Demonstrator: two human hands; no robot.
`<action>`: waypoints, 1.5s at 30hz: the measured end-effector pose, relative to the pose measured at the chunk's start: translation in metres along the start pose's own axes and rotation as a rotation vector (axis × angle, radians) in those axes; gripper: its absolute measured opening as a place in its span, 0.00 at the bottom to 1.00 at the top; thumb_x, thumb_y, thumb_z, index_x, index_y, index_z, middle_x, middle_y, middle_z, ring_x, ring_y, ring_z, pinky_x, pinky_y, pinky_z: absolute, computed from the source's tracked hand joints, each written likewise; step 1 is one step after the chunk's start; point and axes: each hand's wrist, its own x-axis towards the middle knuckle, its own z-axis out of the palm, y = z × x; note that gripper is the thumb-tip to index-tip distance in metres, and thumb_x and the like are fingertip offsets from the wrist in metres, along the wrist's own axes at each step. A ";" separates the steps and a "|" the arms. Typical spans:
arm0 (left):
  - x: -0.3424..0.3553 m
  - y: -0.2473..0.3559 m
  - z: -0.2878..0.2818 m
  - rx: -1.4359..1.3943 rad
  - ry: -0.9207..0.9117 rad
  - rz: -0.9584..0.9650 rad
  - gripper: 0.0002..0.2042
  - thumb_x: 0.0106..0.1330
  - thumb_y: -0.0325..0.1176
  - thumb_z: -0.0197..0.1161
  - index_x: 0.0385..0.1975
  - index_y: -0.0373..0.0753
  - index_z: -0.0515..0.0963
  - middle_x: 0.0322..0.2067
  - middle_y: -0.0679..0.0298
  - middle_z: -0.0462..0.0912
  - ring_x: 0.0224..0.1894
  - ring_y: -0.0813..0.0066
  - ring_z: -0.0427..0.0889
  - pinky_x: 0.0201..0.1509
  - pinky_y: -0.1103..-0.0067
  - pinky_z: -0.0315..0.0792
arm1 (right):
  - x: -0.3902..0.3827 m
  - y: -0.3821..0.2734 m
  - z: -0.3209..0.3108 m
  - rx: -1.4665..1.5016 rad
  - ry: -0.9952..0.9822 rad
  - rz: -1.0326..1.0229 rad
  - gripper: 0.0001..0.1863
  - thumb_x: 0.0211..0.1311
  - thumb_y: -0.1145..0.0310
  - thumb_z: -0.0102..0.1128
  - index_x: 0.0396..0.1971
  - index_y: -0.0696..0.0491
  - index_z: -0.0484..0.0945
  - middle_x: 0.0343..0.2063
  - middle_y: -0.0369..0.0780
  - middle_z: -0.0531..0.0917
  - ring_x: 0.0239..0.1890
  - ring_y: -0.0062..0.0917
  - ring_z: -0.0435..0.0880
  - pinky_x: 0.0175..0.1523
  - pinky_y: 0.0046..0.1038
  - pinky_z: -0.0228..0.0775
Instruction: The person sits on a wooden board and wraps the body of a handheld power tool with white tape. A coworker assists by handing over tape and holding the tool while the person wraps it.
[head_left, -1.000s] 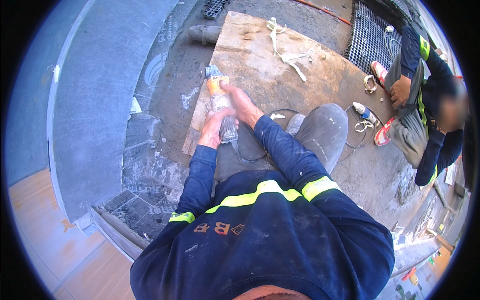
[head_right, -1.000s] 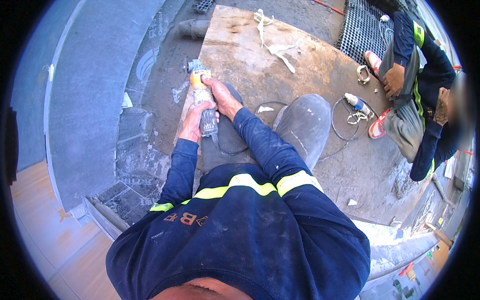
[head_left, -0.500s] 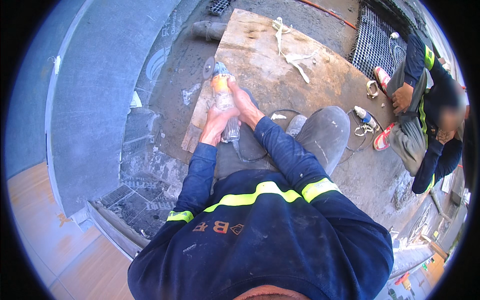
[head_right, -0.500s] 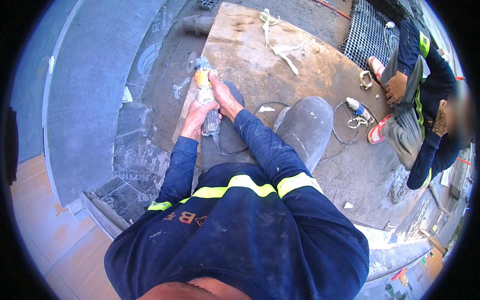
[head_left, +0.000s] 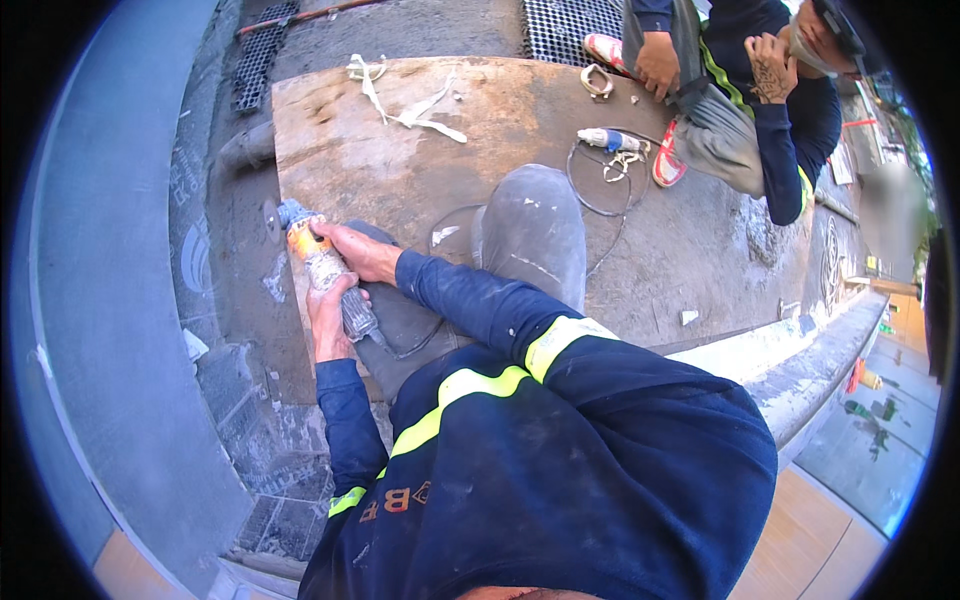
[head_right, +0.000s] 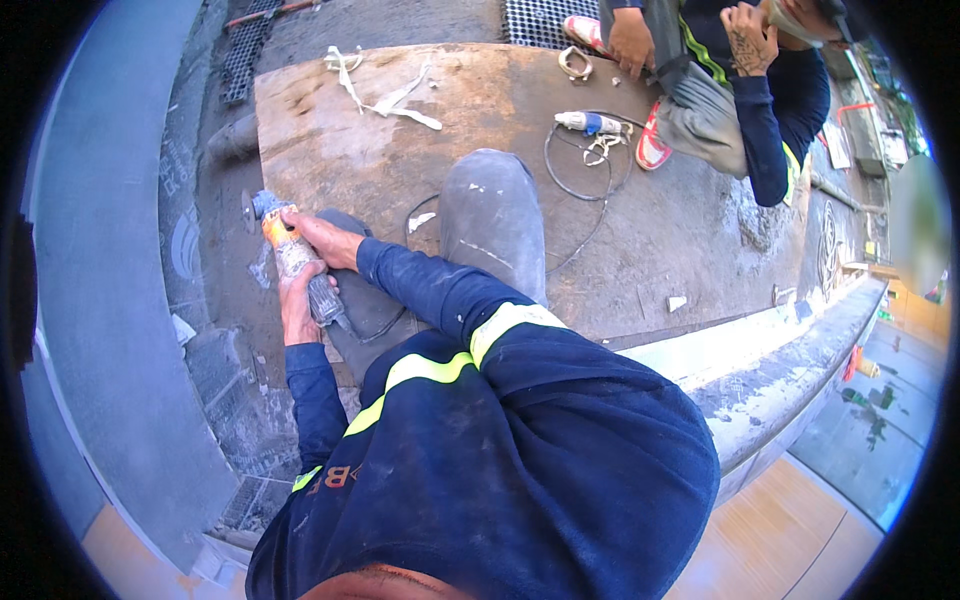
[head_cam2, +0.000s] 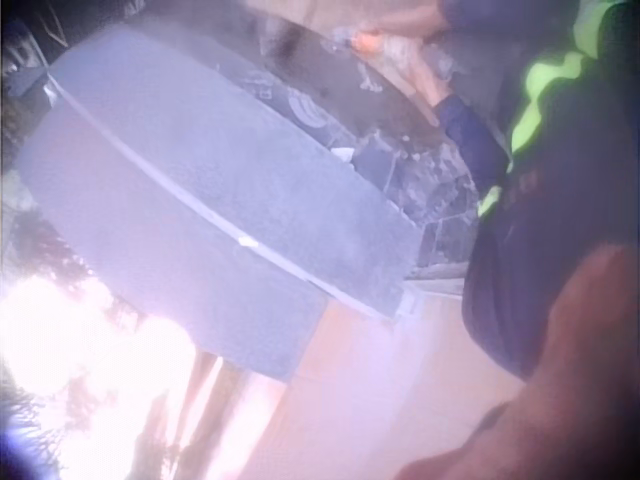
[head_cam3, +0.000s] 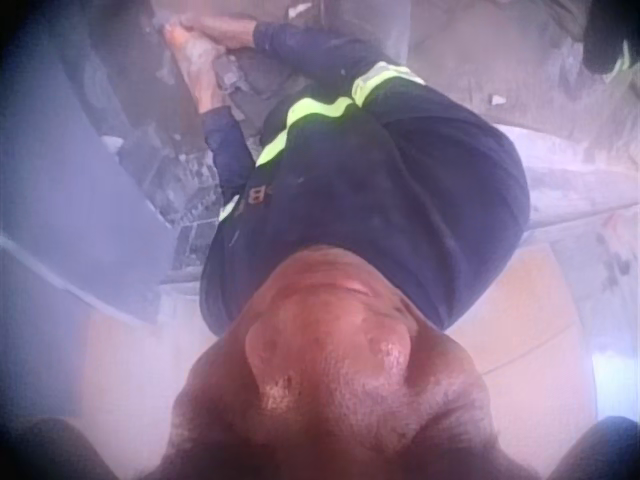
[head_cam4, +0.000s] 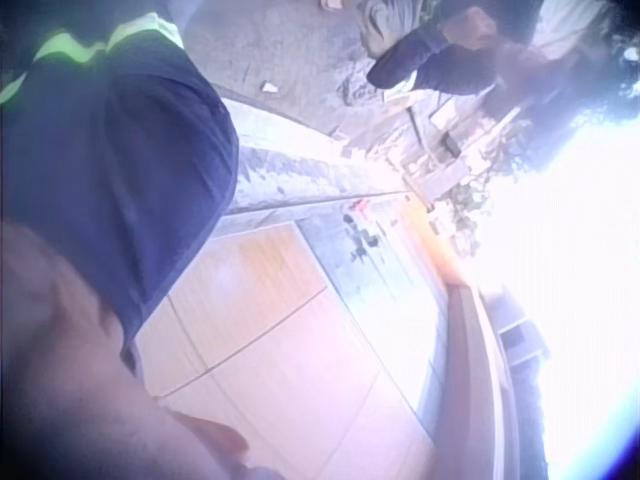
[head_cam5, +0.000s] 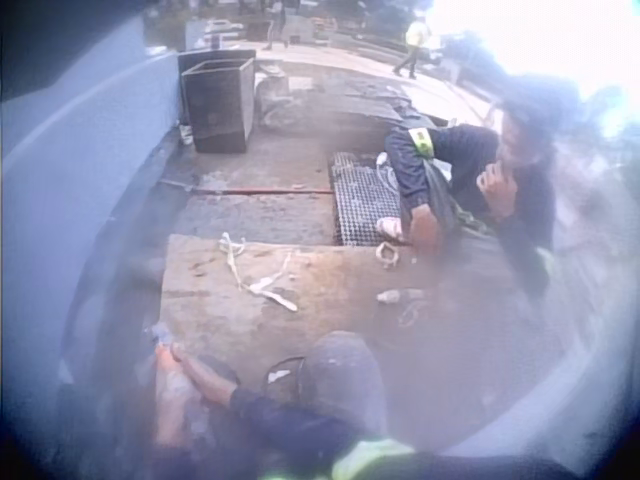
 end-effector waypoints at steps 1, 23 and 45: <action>0.001 0.002 0.001 0.000 -0.021 0.000 0.16 0.61 0.26 0.71 0.48 0.32 0.77 0.28 0.59 0.85 0.21 0.68 0.86 0.24 0.73 0.83 | -0.005 -0.001 0.002 0.005 0.010 -0.009 0.27 0.83 0.46 0.47 0.57 0.56 0.79 0.40 0.41 0.88 0.40 0.30 0.87 0.50 0.34 0.81; -0.004 0.008 0.012 -0.014 -0.019 0.108 0.24 0.62 0.21 0.69 0.59 0.31 0.71 0.33 0.56 0.86 0.23 0.66 0.88 0.26 0.73 0.85 | -0.010 -0.004 0.006 -0.012 0.168 0.025 0.27 0.80 0.43 0.50 0.51 0.55 0.80 0.35 0.42 0.86 0.32 0.29 0.86 0.37 0.36 0.79; -0.006 0.004 0.001 -0.150 -0.034 -0.009 0.14 0.61 0.26 0.71 0.45 0.32 0.77 0.28 0.58 0.84 0.21 0.67 0.87 0.23 0.72 0.84 | 0.007 -0.006 -0.011 -0.064 0.020 0.115 0.22 0.80 0.52 0.59 0.55 0.58 0.79 0.42 0.43 0.87 0.41 0.30 0.87 0.48 0.35 0.81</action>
